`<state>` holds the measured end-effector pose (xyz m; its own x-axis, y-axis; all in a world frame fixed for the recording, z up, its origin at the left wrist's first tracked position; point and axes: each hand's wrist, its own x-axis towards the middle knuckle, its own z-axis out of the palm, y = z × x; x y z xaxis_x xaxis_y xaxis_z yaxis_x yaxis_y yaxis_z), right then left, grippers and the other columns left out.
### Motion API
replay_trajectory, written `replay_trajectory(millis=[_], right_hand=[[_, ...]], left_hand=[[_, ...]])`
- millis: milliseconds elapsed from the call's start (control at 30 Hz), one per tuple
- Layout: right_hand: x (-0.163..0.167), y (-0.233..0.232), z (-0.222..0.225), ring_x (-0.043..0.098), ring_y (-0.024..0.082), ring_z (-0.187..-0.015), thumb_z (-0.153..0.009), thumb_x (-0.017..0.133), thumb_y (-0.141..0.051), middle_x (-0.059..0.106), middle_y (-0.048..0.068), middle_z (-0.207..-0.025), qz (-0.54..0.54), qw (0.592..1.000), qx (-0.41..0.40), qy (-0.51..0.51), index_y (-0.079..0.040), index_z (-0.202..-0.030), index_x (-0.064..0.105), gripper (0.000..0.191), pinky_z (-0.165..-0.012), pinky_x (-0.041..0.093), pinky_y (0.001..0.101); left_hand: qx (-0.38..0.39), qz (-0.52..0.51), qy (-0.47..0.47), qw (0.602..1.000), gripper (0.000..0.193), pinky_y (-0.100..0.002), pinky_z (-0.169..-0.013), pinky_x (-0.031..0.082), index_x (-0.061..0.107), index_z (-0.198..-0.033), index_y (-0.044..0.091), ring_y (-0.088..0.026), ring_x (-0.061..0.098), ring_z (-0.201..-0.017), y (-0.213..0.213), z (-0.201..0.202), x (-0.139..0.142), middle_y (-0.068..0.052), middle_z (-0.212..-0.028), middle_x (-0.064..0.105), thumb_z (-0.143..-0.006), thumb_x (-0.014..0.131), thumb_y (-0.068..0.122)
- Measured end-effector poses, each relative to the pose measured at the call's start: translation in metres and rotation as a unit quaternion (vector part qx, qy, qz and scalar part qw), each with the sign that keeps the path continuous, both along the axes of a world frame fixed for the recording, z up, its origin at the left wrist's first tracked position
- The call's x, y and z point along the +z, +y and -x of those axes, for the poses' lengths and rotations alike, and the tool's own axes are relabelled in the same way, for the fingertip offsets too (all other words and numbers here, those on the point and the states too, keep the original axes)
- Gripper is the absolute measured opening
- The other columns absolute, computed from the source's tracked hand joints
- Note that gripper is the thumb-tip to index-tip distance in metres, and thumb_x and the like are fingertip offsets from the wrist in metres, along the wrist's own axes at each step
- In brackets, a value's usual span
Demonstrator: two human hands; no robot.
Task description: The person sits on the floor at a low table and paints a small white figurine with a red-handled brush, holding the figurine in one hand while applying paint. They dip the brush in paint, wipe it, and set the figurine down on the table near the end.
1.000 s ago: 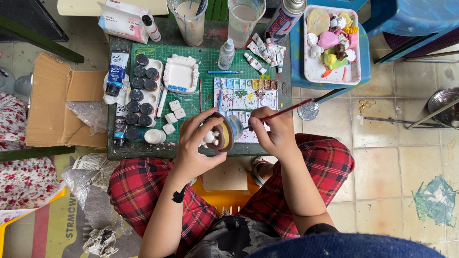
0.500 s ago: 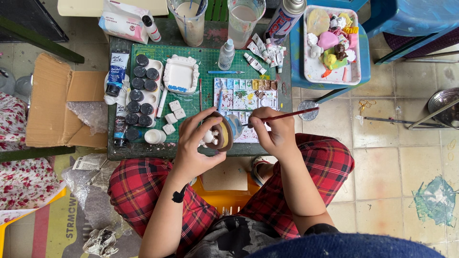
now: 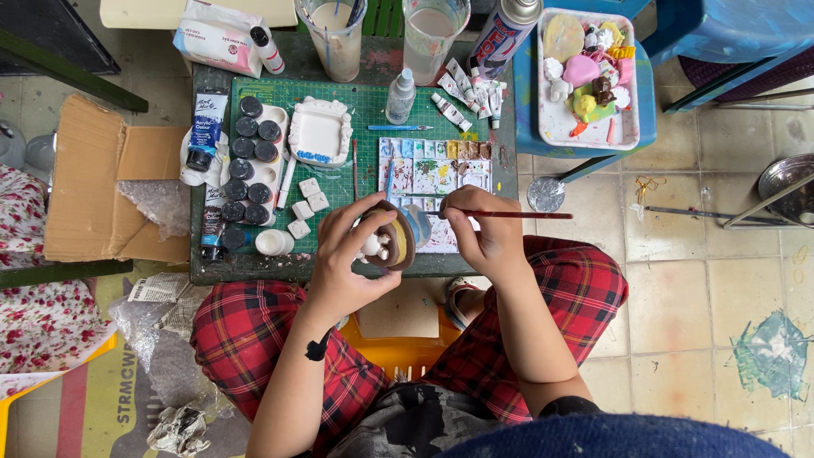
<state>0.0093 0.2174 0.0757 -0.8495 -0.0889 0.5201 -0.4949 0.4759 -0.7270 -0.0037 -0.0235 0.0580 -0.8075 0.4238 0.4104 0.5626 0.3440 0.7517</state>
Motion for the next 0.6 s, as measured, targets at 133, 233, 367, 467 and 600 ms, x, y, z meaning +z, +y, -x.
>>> replay_trajectory(millis=[133, 233, 367, 467, 600], right_hand=[[0.0026, 0.0015, -0.0014, 0.069, 0.022, -0.072, -0.099, 0.063, 0.000, 0.070, 0.011, -0.085, -0.016, 0.999, 0.013, -0.038, -0.001, -0.093, 0.062, 0.005, -0.067, 0.054, 0.0315], [0.0048, 0.0002, -0.0018, 0.069, 0.022, -0.071, -0.098, 0.063, 0.000, 0.070, 0.010, -0.084, -0.015, 0.999, 0.013, -0.035, -0.001, -0.093, 0.063, 0.006, -0.067, 0.054, 0.0319], [0.0056, -0.0032, -0.0005, 0.069, 0.023, -0.073, -0.098, 0.063, 0.001, 0.070, 0.012, -0.088, -0.024, 1.000, 0.011, -0.010, 0.000, -0.094, 0.063, 0.004, -0.067, 0.054, 0.0321], [0.0066, -0.0011, -0.0009, 0.067, 0.023, -0.069, -0.097, 0.063, 0.001, 0.069, 0.010, -0.083, -0.029, 0.999, 0.028, -0.024, -0.001, -0.090, 0.062, 0.007, -0.065, 0.052, 0.0321], [0.0047, -0.0015, -0.0001, 0.067, 0.021, -0.069, -0.100, 0.059, 0.002, 0.069, 0.010, -0.085, 0.029, 0.999, 0.035, -0.019, 0.000, -0.092, 0.059, 0.007, -0.067, 0.054, 0.0310]], left_hand=[[0.003, 0.007, -0.003, 1.000, 0.077, -0.049, -0.116, 0.040, 0.060, -0.133, 0.016, -0.033, 0.053, -0.134, 0.0002, -0.0004, 0.0000, -0.006, -0.150, 0.053, -0.061, 0.089, 0.013], [0.003, 0.012, -0.002, 1.000, 0.077, -0.050, -0.116, 0.039, 0.061, -0.132, 0.016, -0.033, 0.053, -0.134, -0.0004, -0.0010, -0.0001, -0.006, -0.150, 0.053, -0.061, 0.089, 0.013], [0.003, 0.012, 0.000, 1.000, 0.077, -0.050, -0.115, 0.040, 0.061, -0.133, 0.016, -0.033, 0.053, -0.134, -0.0007, -0.0009, -0.0009, -0.006, -0.150, 0.053, -0.061, 0.089, 0.014], [0.002, 0.014, 0.000, 1.000, 0.077, -0.050, -0.115, 0.040, 0.061, -0.132, 0.016, -0.033, 0.053, -0.133, 0.0007, -0.0002, -0.0017, -0.006, -0.149, 0.053, -0.061, 0.090, 0.014], [0.006, 0.004, -0.001, 1.000, 0.078, -0.048, -0.114, 0.042, 0.061, -0.133, 0.015, -0.033, 0.054, -0.133, 0.0001, -0.0004, -0.0009, -0.007, -0.149, 0.054, -0.060, 0.089, 0.013]])
